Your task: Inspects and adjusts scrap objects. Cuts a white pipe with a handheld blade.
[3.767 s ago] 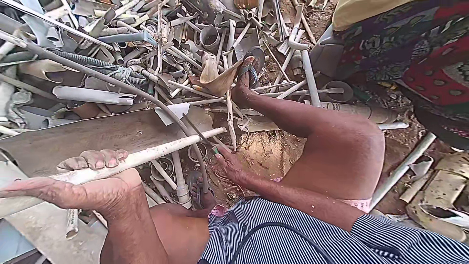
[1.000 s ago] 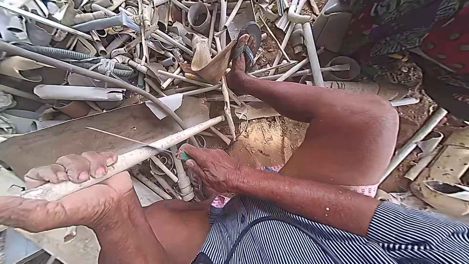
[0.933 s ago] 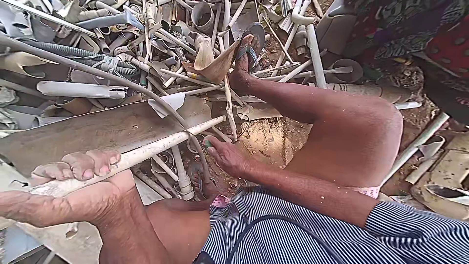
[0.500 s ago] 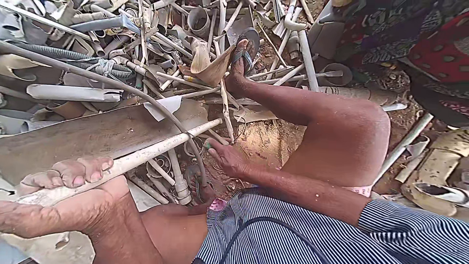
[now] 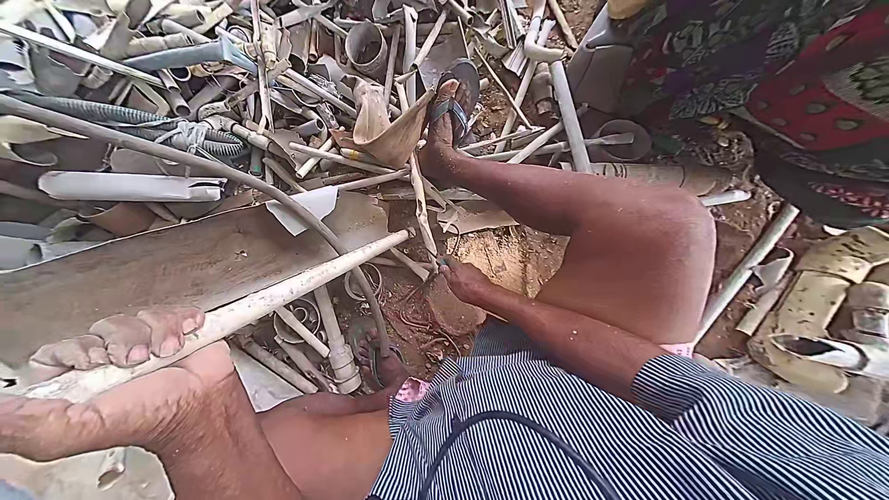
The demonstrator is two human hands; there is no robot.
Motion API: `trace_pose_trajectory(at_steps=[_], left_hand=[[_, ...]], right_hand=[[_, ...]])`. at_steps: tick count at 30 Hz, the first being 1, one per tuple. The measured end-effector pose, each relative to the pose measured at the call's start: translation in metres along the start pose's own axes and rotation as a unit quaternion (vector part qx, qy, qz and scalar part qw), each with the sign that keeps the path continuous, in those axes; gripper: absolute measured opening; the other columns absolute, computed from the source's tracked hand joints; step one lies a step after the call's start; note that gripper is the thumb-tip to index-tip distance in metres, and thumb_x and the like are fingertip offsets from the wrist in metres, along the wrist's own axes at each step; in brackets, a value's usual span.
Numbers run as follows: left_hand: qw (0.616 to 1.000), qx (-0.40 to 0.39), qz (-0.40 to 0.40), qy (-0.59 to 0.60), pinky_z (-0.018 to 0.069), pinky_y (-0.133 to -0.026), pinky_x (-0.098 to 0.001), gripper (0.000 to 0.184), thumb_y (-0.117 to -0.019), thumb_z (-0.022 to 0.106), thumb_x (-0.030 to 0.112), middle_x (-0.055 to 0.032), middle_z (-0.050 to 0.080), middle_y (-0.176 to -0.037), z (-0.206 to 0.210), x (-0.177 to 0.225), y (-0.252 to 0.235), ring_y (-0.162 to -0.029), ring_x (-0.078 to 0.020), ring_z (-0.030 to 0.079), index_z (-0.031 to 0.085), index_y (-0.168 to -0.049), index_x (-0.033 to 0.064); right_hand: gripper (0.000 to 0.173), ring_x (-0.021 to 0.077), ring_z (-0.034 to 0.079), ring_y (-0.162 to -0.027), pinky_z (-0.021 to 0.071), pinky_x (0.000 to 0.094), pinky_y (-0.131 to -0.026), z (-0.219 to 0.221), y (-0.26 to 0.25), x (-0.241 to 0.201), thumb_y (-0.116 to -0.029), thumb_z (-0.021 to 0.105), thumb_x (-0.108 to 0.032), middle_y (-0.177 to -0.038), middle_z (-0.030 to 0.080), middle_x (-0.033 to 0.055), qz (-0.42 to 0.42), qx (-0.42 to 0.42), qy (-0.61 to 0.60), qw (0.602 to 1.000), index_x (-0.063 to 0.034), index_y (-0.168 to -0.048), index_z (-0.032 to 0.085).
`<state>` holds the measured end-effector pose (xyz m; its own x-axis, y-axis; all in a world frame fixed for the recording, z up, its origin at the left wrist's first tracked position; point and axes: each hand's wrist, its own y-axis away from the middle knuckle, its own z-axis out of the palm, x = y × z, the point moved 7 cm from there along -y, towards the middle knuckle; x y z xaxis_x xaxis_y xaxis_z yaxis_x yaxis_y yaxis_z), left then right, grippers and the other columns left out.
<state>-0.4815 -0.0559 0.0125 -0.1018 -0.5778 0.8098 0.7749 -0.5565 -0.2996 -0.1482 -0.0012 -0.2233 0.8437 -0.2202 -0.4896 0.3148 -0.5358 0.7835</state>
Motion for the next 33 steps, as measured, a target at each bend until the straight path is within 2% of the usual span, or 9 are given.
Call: trace_pose_trajectory(at_steps=[2, 6, 8, 12, 15, 19, 23, 30, 33], left_hand=[[1.0, -0.01, 0.001, 0.01, 0.0473, -0.041, -0.029, 0.067, -0.1075, 0.006, 0.053, 0.0017, 0.038, -0.048, 0.005, 0.0, -0.001, -0.038, -0.0139, 0.044, 0.04, -0.065, 0.0138], [0.999, -0.029, -0.001, 0.02, 0.0464, -0.041, -0.0284, 0.063, -0.107, 0.014, 0.053, 0.0018, 0.038, -0.048, 0.01, -0.001, 0.001, -0.039, -0.0133, 0.043, 0.041, -0.066, 0.0134], [0.998, -0.053, -0.006, 0.021, 0.0461, -0.041, -0.0284, 0.062, -0.1066, 0.017, 0.053, 0.0017, 0.039, -0.048, 0.011, -0.001, 0.001, -0.039, -0.0134, 0.044, 0.041, -0.065, 0.0136], [0.994, -0.094, -0.024, 0.056, 0.0449, -0.041, -0.0277, 0.065, -0.1039, 0.029, 0.063, 0.0018, 0.043, -0.052, 0.009, -0.001, 0.002, -0.041, -0.0127, 0.045, 0.047, -0.067, 0.0129], [0.994, -0.092, -0.01, 0.062, 0.0448, -0.041, -0.027, 0.066, -0.1037, 0.027, 0.064, 0.0018, 0.043, -0.052, 0.013, -0.003, 0.001, -0.041, -0.0126, 0.046, 0.046, -0.066, 0.0132], [0.997, -0.059, 0.017, 0.039, 0.0468, -0.042, -0.0276, 0.066, -0.105, 0.023, 0.062, 0.001, 0.044, -0.052, 0.02, 0.0, 0.007, -0.042, -0.0135, 0.048, 0.045, -0.066, 0.0126], [0.998, -0.054, 0.034, 0.023, 0.0484, -0.046, -0.028, 0.067, -0.1052, 0.021, 0.062, 0.0015, 0.044, -0.054, 0.022, 0.003, 0.008, -0.045, -0.014, 0.049, 0.045, -0.066, 0.0133], [0.998, -0.039, 0.042, 0.025, 0.0485, -0.045, -0.0294, 0.074, -0.1059, 0.004, 0.059, 0.0012, 0.044, -0.049, 0.016, 0.001, 0.004, -0.042, -0.0151, 0.05, 0.043, -0.063, 0.0133], [0.998, -0.041, 0.036, 0.018, 0.0493, -0.045, -0.0299, 0.073, -0.1067, 0.004, 0.057, 0.0009, 0.044, -0.049, 0.017, 0.0, 0.001, -0.042, -0.0153, 0.05, 0.043, -0.063, 0.0132]], right_hand=[[0.047, 0.0419, 0.059, -0.124, 0.0444, 0.0558, -0.105, -0.005, 0.003, -0.01, -0.1146, 0.025, -0.027, -0.134, 0.059, 0.0289, -0.014, 0.001, -0.019, 1.0, -0.0028, -0.153, 0.038], [0.045, 0.0374, 0.067, -0.097, 0.0503, 0.0536, -0.089, 0.003, 0.068, -0.091, -0.1137, 0.03, -0.028, -0.106, 0.067, 0.0233, -0.202, 0.012, -0.058, 0.978, -0.0074, -0.151, 0.044], [0.045, 0.0399, 0.068, -0.1, 0.0507, 0.0562, -0.091, 0.002, 0.075, -0.099, -0.1133, 0.032, -0.027, -0.108, 0.068, 0.0251, -0.224, 0.014, -0.056, 0.973, -0.006, -0.151, 0.045], [0.046, 0.0436, 0.057, -0.129, 0.042, 0.0574, -0.109, -0.012, 0.028, -0.038, -0.1146, 0.028, -0.024, -0.138, 0.057, 0.031, -0.02, 0.011, -0.061, 0.998, 0.0011, -0.15, 0.044], [0.046, 0.043, 0.057, -0.129, 0.043, 0.058, -0.108, -0.013, 0.018, -0.03, -0.1144, 0.029, -0.025, -0.138, 0.057, 0.0295, 0.004, 0.014, -0.023, 1.0, -0.001, -0.152, 0.042], [0.045, 0.0399, 0.068, -0.102, 0.0515, 0.0552, -0.091, 0.005, 0.072, -0.087, -0.1137, 0.03, -0.028, -0.111, 0.067, 0.0246, -0.189, 0.009, -0.031, 0.981, -0.0066, -0.153, 0.039], [0.045, 0.0404, 0.068, -0.099, 0.0528, 0.0557, -0.086, 0.005, 0.115, -0.139, -0.1129, 0.033, -0.029, -0.107, 0.068, 0.0233, -0.345, 0.002, -0.028, 0.938, -0.0064, -0.15, 0.046], [0.047, 0.0421, 0.065, -0.111, 0.0487, 0.0567, -0.097, 0.002, 0.047, -0.068, -0.1143, 0.026, -0.029, -0.118, 0.065, 0.0271, -0.147, -0.007, -0.002, 0.989, -0.004, -0.151, 0.039], [0.045, 0.0411, 0.067, -0.105, 0.0509, 0.056, -0.093, -0.003, 0.08, -0.099, -0.114, 0.028, -0.028, -0.112, 0.066, 0.0253, -0.206, -0.008, 0.001, 0.978, -0.0054, -0.151, 0.041]])
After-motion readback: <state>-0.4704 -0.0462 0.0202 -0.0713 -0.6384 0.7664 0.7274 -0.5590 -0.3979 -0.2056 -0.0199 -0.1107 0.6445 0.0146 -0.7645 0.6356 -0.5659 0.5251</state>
